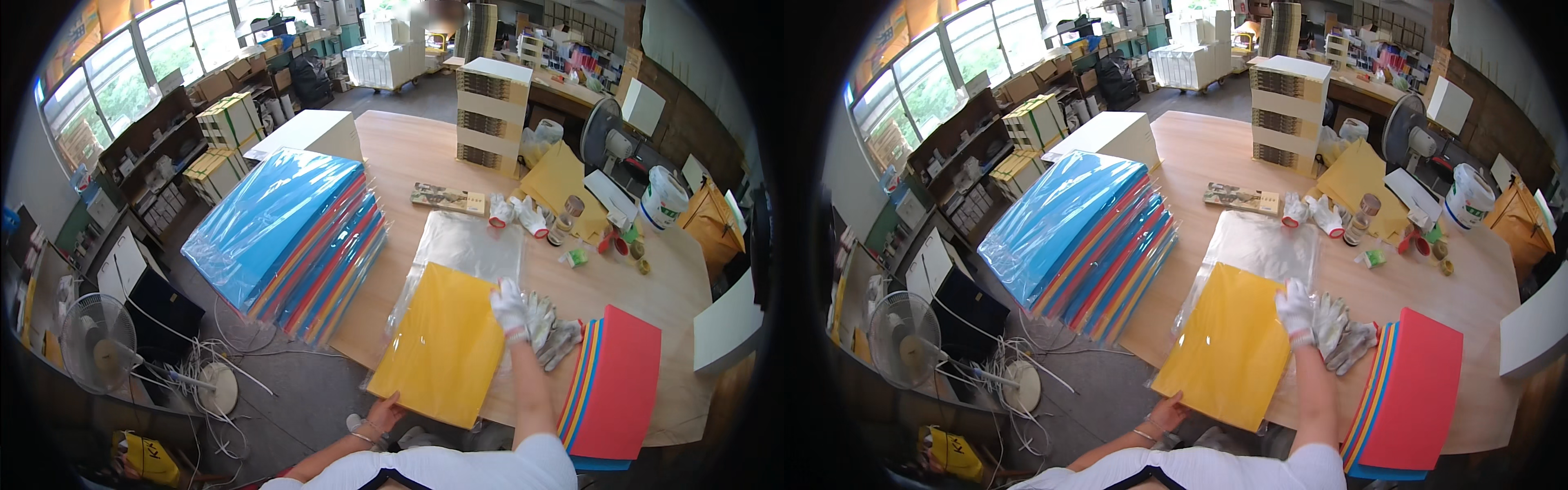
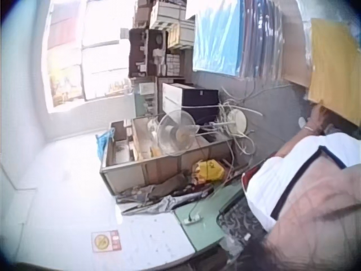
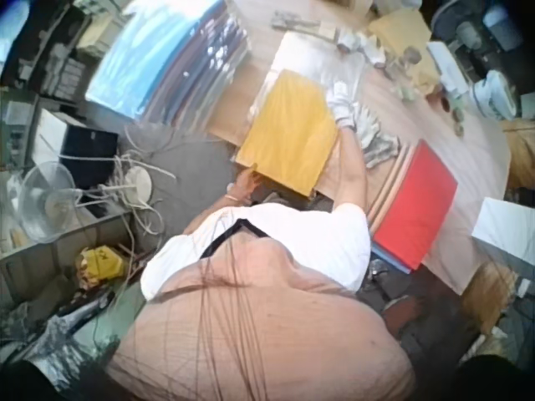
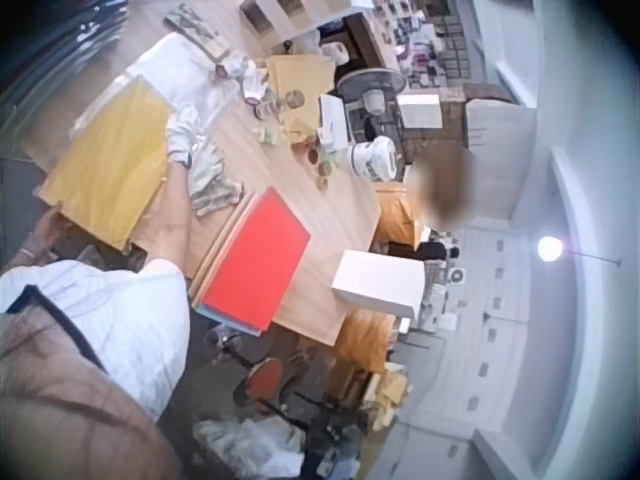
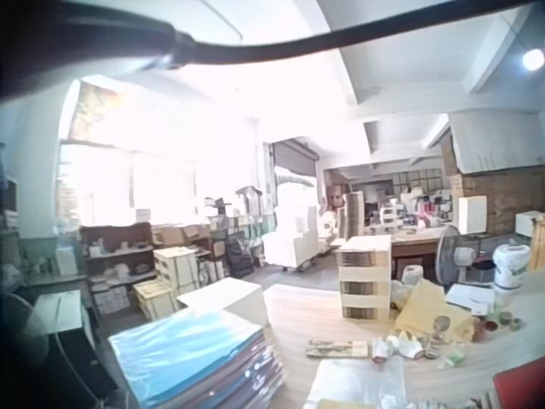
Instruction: The person places colored paper sheets into plastic bags one by one and stacks them into a pile.
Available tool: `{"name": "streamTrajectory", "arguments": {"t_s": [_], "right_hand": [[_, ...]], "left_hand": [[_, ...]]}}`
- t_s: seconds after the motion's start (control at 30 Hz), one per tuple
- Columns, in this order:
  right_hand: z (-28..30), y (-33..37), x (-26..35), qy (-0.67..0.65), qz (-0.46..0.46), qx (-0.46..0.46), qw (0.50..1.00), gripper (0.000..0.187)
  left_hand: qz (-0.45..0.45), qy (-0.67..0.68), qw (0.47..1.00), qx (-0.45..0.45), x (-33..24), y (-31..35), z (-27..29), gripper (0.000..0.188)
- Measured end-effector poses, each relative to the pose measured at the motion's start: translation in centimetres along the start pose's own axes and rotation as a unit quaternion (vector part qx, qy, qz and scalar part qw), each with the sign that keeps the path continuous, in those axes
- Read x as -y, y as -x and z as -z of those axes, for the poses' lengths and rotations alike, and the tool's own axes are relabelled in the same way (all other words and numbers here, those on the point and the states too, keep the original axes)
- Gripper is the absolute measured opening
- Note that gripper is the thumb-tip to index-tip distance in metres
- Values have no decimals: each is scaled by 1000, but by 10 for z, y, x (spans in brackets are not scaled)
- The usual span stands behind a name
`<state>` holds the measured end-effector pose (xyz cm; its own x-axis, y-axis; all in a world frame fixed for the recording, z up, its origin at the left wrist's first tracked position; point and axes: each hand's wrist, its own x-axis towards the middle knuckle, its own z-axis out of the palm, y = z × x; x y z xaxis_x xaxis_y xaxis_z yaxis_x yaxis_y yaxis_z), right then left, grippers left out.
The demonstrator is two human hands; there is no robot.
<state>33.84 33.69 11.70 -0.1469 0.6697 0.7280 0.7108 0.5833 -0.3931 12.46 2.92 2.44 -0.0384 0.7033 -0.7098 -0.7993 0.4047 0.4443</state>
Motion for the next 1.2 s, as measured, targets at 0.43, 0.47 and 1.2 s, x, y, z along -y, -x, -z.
{"name": "streamTrajectory", "arguments": {"t_s": [0.43, 0.47, 1.2], "right_hand": [[98, 192, 120, -630, -587, 37, 507, 33], [97, 185, 132, -629, -561, 46, 537, 34], [-60, -113, 425, -377, -302, 344, 805, 40]], "left_hand": [[-325, -217, 902, 185, -114, 78, -105, 25], [-351, -239, 882, 203, -125, 87, -105, 24], [-591, -441, 562, -375, -530, 110, 83, 103]]}}
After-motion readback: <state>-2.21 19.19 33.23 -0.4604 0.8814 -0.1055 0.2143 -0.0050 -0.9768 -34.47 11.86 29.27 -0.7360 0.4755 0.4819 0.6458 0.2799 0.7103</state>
